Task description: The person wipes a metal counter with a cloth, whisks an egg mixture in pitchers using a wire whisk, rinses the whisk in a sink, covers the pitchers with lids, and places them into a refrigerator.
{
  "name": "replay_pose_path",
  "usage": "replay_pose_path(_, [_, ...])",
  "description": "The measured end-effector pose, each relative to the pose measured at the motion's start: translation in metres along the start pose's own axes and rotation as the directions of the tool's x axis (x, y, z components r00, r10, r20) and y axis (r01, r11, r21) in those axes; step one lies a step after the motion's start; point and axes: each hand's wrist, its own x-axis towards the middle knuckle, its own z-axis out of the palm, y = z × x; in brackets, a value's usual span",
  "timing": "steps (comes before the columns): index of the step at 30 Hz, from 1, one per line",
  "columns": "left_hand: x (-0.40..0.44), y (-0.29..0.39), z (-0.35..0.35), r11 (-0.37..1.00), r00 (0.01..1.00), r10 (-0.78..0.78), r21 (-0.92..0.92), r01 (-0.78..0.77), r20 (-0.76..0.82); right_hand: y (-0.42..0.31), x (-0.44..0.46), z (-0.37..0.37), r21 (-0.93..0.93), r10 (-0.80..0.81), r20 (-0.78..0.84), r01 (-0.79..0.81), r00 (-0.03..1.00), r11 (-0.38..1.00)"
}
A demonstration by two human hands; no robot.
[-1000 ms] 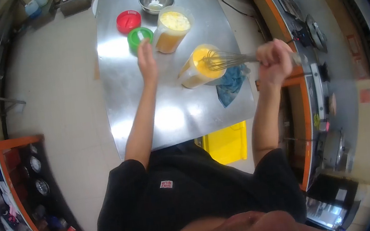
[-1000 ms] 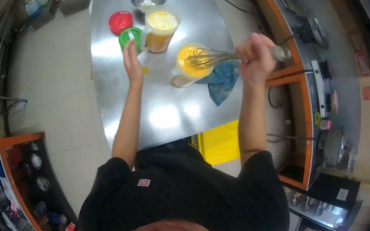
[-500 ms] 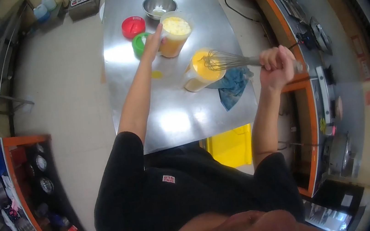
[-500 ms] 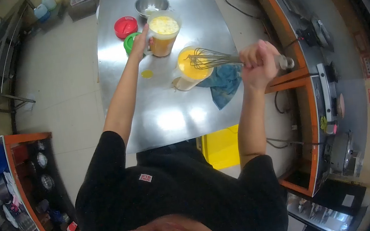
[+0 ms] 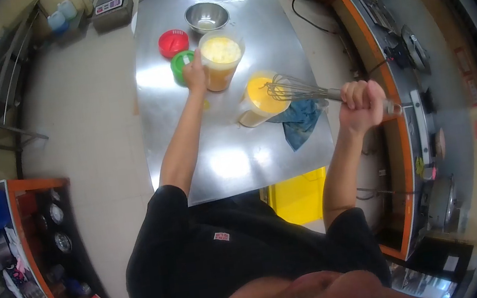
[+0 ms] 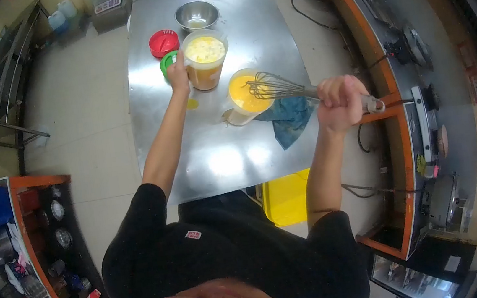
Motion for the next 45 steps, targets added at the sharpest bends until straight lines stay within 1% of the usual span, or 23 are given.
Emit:
replay_pose_path(2, [-0.011, 0.008, -0.007, 0.968, 0.998, -0.051, -0.248, 0.039, -0.045, -0.006, 0.003, -0.004, 0.096, -0.043, 0.005, 0.043, 0.999, 0.994])
replay_pose_path(3, [-0.018, 0.018, -0.012, 0.960, 0.996, -0.061, -0.277, 0.041, -0.066, -0.010, 0.003, -0.005, 0.143, -0.061, 0.002, 0.060, 0.998, 0.988])
replay_pose_path(4, [-0.026, 0.032, -0.018, 0.951, 0.993, -0.076, -0.305, 0.046, -0.088, -0.014, 0.004, -0.003, 0.146, -0.057, -0.045, 0.063, 0.997, 0.987])
replay_pose_path(5, [-0.032, 0.045, -0.022, 0.941, 0.990, -0.089, -0.334, 0.047, -0.110, -0.016, 0.004, -0.003, 0.153, -0.042, -0.044, 0.048, 0.998, 0.987])
replay_pose_path(6, [-0.034, 0.053, -0.024, 0.938, 0.989, -0.055, -0.345, 0.004, -0.138, -0.016, 0.004, -0.003, 0.161, -0.025, -0.040, 0.031, 0.999, 0.986])
replay_pose_path(7, [-0.039, 0.063, -0.032, 0.943, 0.992, -0.023, -0.332, -0.020, -0.128, -0.015, 0.004, -0.001, 0.171, -0.006, -0.036, 0.012, 0.999, 0.985])
replay_pose_path(9, [-0.048, 0.085, -0.055, 0.950, 0.994, 0.045, -0.305, -0.073, -0.100, -0.007, 0.001, 0.004, 0.089, 0.034, -0.039, -0.030, 0.999, 0.996])
replay_pose_path(10, [-0.052, 0.093, -0.067, 0.958, 0.996, 0.045, -0.280, -0.065, -0.077, -0.007, -0.002, 0.006, 0.044, 0.052, -0.048, -0.050, 0.997, 0.998])
replay_pose_path(13, [-0.075, 0.122, -0.090, 0.953, 0.994, 0.059, -0.290, -0.083, -0.090, -0.014, -0.005, 0.006, 0.118, -0.064, -0.062, 0.071, 0.996, 0.990])
replay_pose_path(14, [-0.084, 0.132, -0.098, 0.959, 0.994, 0.054, -0.273, -0.079, -0.097, -0.016, -0.005, 0.007, 0.081, 0.008, -0.071, -0.002, 0.997, 0.997])
replay_pose_path(17, [-0.100, 0.137, -0.117, 0.947, 0.981, 0.026, -0.310, -0.086, -0.191, -0.017, -0.008, 0.016, 0.045, -0.036, -0.024, 0.037, 0.999, 0.998])
replay_pose_path(20, [-0.117, 0.131, -0.148, 0.965, 0.998, -0.023, -0.262, 0.006, -0.063, -0.020, -0.009, 0.022, 0.047, -0.008, -0.071, 0.011, 0.997, 0.999])
replay_pose_path(23, [-0.139, 0.141, -0.155, 0.979, 0.994, -0.067, -0.198, 0.049, -0.086, -0.007, -0.009, 0.025, -0.042, 0.034, -0.161, -0.041, 0.986, 0.998])
replay_pose_path(24, [-0.140, 0.132, -0.158, 0.977, 0.996, -0.066, -0.205, 0.051, -0.064, -0.006, -0.007, 0.017, -0.067, 0.000, -0.168, -0.012, 0.986, 0.998])
replay_pose_path(26, [-0.143, 0.099, -0.173, 0.975, 0.997, -0.069, -0.213, 0.061, -0.031, -0.011, -0.009, 0.010, 0.036, -0.002, -0.286, 0.013, 0.958, 0.999])
replay_pose_path(27, [-0.147, 0.096, -0.177, 0.978, 0.998, -0.064, -0.200, 0.061, -0.008, -0.015, -0.009, 0.008, 0.089, 0.002, -0.343, 0.030, 0.939, 0.996])
replay_pose_path(31, [-0.158, 0.089, -0.180, 0.985, 0.995, -0.064, -0.157, 0.075, 0.071, -0.049, -0.011, 0.002, 0.145, -0.062, -0.410, 0.132, 0.910, 0.980])
replay_pose_path(34, [-0.166, 0.092, -0.178, 0.985, 0.994, -0.037, -0.161, 0.053, 0.104, -0.076, -0.017, 0.013, 0.351, -0.039, -0.271, 0.136, 0.962, 0.926])
replay_pose_path(37, [-0.172, 0.091, -0.178, 0.988, 0.994, -0.011, -0.153, 0.028, 0.109, -0.083, -0.027, 0.043, 0.536, 0.037, -0.021, -0.020, 0.999, 0.844])
replay_pose_path(38, [-0.173, 0.082, -0.181, 0.989, 0.992, -0.009, -0.147, 0.027, 0.127, -0.078, -0.032, 0.056, 0.529, 0.057, 0.037, -0.067, 0.998, 0.846])
replay_pose_path(41, [-0.179, 0.076, -0.189, 0.995, 0.986, -0.007, -0.097, 0.023, 0.166, -0.046, -0.053, 0.112, 0.397, 0.153, 0.143, -0.198, 0.978, 0.896])
replay_pose_path(43, [-0.182, 0.075, -0.193, 0.998, 0.984, 0.008, -0.067, 0.004, 0.180, -0.016, -0.063, 0.133, 0.242, 0.161, 0.336, -0.251, 0.928, 0.937])
replay_pose_path(45, [-0.188, 0.071, -0.198, 0.999, 0.983, 0.031, -0.048, -0.022, 0.183, 0.007, -0.073, 0.154, 0.178, 0.204, 0.437, -0.306, 0.876, 0.935])
